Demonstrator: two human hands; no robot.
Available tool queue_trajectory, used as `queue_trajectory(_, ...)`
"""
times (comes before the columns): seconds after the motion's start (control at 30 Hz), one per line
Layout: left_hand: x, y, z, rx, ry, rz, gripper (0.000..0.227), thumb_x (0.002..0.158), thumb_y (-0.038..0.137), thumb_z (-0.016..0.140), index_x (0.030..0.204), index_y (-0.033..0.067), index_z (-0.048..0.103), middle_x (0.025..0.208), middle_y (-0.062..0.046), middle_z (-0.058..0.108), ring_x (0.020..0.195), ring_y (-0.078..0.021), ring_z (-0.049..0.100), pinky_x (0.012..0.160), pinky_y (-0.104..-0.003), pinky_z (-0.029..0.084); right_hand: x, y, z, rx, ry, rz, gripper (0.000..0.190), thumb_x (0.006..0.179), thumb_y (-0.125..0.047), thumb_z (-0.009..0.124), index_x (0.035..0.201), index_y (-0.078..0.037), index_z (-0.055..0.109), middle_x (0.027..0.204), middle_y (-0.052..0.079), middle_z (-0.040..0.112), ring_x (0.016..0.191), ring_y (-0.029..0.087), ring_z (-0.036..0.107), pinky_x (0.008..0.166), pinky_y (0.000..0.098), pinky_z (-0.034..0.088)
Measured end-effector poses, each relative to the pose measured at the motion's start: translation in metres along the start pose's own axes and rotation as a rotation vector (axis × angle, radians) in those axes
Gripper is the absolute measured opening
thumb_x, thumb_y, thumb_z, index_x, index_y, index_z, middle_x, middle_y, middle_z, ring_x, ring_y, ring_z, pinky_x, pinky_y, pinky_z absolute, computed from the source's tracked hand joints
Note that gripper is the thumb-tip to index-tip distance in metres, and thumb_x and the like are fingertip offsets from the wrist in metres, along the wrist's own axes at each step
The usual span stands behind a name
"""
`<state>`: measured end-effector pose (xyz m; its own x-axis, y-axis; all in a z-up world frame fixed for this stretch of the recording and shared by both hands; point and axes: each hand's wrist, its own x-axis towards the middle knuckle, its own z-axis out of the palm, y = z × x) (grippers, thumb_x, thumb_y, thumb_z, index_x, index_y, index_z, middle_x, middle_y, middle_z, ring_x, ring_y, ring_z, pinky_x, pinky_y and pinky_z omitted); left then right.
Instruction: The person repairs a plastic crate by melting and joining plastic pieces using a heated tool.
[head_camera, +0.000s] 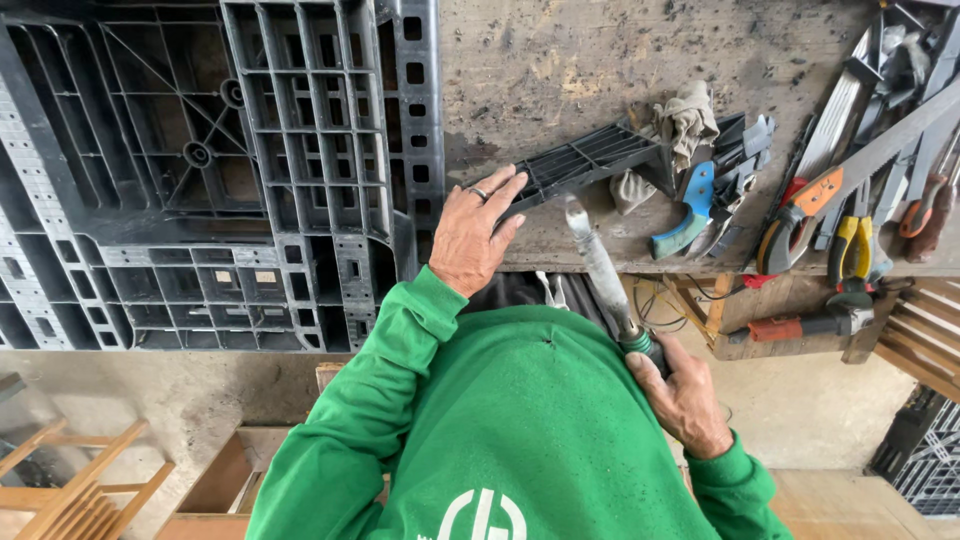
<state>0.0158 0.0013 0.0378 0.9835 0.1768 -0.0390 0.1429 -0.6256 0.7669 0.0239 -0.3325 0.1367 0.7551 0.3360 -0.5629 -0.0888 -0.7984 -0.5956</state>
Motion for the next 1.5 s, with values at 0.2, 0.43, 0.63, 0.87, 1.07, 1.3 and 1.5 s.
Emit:
queue_trajectory(0.2,0.014,0.007,-0.013,0.036,-0.304,-0.160,0.068,0.095,0.027,0.071,0.158,0.0194,0.047,0.137,-0.004,0.062,0.111,-0.0305,0.060,0.116,-0.054,0.039,0.008,-0.011,-0.005,-0.043,-0.116,0.182,0.044,0.091,-0.035,0.068,0.120,-0.002,0.069,0.063,0.019,0.066,0.053,0.021,0.059,0.056,0.0382,0.050)
queue_trajectory(0.43,0.020,0.006,-0.014,-0.168,-0.126,0.041,0.052,0.089,0.013,0.075,0.139,0.0193,0.061,0.145,-0.002,0.061,0.125,-0.0275,0.058,0.112,-0.044,0.045,0.009,-0.009,-0.005,0.006,-0.122,0.101,0.043,0.091,-0.034,0.067,0.116,0.000,0.068,0.068,0.017,0.068,0.057,0.019,0.063,0.058,0.0372,0.052)
queue_trajectory(0.63,0.021,0.008,-0.012,-0.250,-0.107,-0.035,0.048,0.087,0.010,0.076,0.133,0.0163,0.062,0.144,-0.001,0.059,0.126,-0.0284,0.058,0.110,-0.040,0.047,0.009,-0.008,-0.004,-0.002,-0.140,0.171,0.040,0.089,-0.033,0.068,0.112,0.000,0.069,0.066,0.018,0.068,0.056,0.022,0.062,0.057,0.0383,0.051)
queue_trajectory(0.87,0.020,0.010,-0.009,-0.271,-0.130,-0.089,0.043,0.088,0.010,0.075,0.129,0.0185,0.065,0.143,0.002,0.060,0.125,-0.0271,0.057,0.109,-0.039,0.049,0.010,-0.011,-0.003,0.013,-0.145,0.191,0.038,0.090,-0.032,0.068,0.110,0.000,0.069,0.065,0.017,0.067,0.056,0.021,0.062,0.056,0.0381,0.051)
queue_trajectory(1.07,0.020,0.009,-0.007,-0.315,-0.119,-0.081,0.041,0.087,0.007,0.074,0.126,0.0151,0.066,0.146,0.001,0.057,0.130,-0.0280,0.055,0.112,-0.039,0.048,0.013,-0.010,-0.002,0.002,-0.148,0.171,0.038,0.090,-0.032,0.068,0.110,0.000,0.069,0.065,0.017,0.067,0.055,0.021,0.062,0.056,0.0384,0.051)
queue_trajectory(1.3,0.020,0.006,-0.003,-0.370,-0.123,-0.086,0.043,0.085,0.002,0.075,0.125,0.0129,0.066,0.150,-0.005,0.052,0.135,-0.0309,0.053,0.113,-0.039,0.047,0.015,-0.007,-0.001,-0.011,-0.171,0.213,0.040,0.090,-0.035,0.067,0.111,0.000,0.069,0.064,0.018,0.067,0.056,0.022,0.063,0.057,0.0389,0.051)
queue_trajectory(1.5,0.019,0.002,0.000,-0.372,-0.123,-0.071,0.044,0.084,0.002,0.076,0.126,0.0129,0.066,0.151,-0.006,0.051,0.136,-0.0311,0.053,0.113,-0.040,0.047,0.019,-0.010,-0.005,-0.021,-0.239,0.184,0.045,0.092,-0.040,0.062,0.114,-0.002,0.069,0.065,0.019,0.066,0.058,0.023,0.065,0.061,0.0411,0.052)
